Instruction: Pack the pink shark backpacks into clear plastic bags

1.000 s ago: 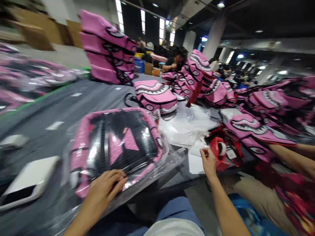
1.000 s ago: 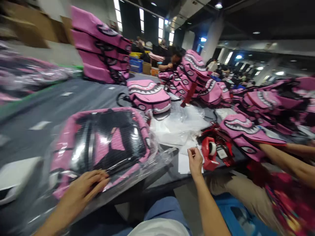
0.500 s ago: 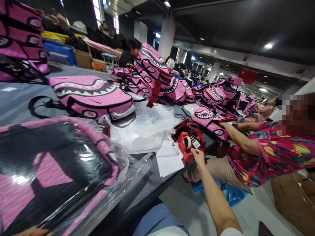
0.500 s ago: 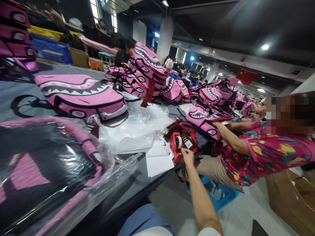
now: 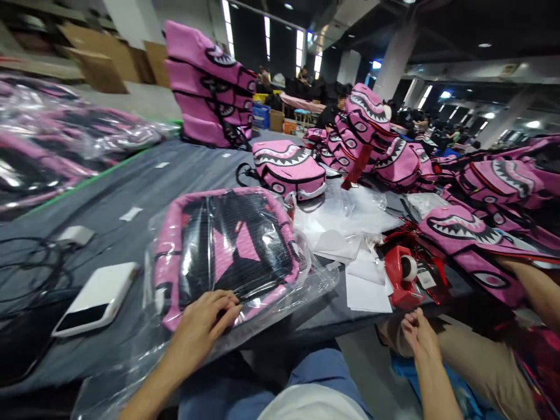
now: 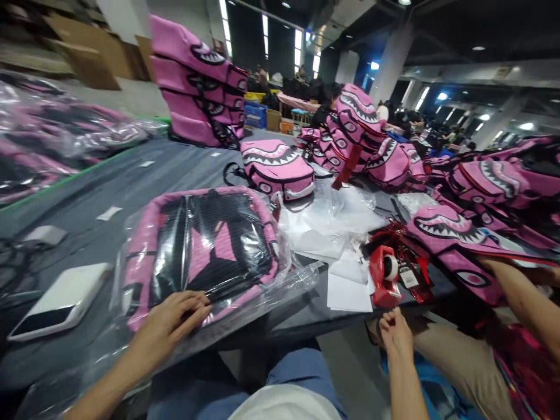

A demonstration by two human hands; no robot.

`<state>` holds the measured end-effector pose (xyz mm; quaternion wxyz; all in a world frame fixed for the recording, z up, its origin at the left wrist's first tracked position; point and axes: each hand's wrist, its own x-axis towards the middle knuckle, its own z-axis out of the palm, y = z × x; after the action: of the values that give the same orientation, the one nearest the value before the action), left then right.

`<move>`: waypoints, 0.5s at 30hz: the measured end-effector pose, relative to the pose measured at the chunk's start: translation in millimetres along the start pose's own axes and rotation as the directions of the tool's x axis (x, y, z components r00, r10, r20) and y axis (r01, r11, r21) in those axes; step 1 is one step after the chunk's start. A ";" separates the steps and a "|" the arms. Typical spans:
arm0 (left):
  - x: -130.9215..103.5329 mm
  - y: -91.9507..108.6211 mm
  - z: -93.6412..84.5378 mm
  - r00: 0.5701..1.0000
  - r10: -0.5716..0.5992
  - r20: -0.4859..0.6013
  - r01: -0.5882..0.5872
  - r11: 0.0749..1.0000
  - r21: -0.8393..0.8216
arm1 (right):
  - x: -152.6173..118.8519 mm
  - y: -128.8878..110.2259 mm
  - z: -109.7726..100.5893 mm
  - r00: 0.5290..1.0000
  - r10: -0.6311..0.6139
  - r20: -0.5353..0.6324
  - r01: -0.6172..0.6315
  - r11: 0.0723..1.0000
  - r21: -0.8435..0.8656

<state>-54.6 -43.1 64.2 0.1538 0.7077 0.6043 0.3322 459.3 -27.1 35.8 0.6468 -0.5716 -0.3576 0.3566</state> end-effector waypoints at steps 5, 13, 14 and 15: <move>-2.8 6.6 -0.2 0.999 -0.036 0.033 0.036 0.999 -0.008 | -40.3 -22.8 108.9 0.823 0.165 0.543 -0.243 0.967 0.074; -2.5 11.0 1.5 0.999 -0.048 0.010 0.049 0.999 -0.001 | -27.8 -103.5 305.5 -0.308 0.003 0.951 0.522 0.836 0.167; -2.7 10.8 2.3 0.999 -0.051 0.003 0.051 0.999 -0.002 | -24.4 -98.8 323.9 -0.405 0.039 0.913 0.562 0.799 0.215; -2.9 10.6 3.0 0.999 -0.052 -0.002 0.052 0.999 -0.004 | -22.1 -91.1 339.1 -0.467 0.072 0.881 0.602 0.756 0.257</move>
<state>-44.8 -47.7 67.8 0.1631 0.6910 0.6220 0.3302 158.2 109.5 156.0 -0.0027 -0.0159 -0.9268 0.3753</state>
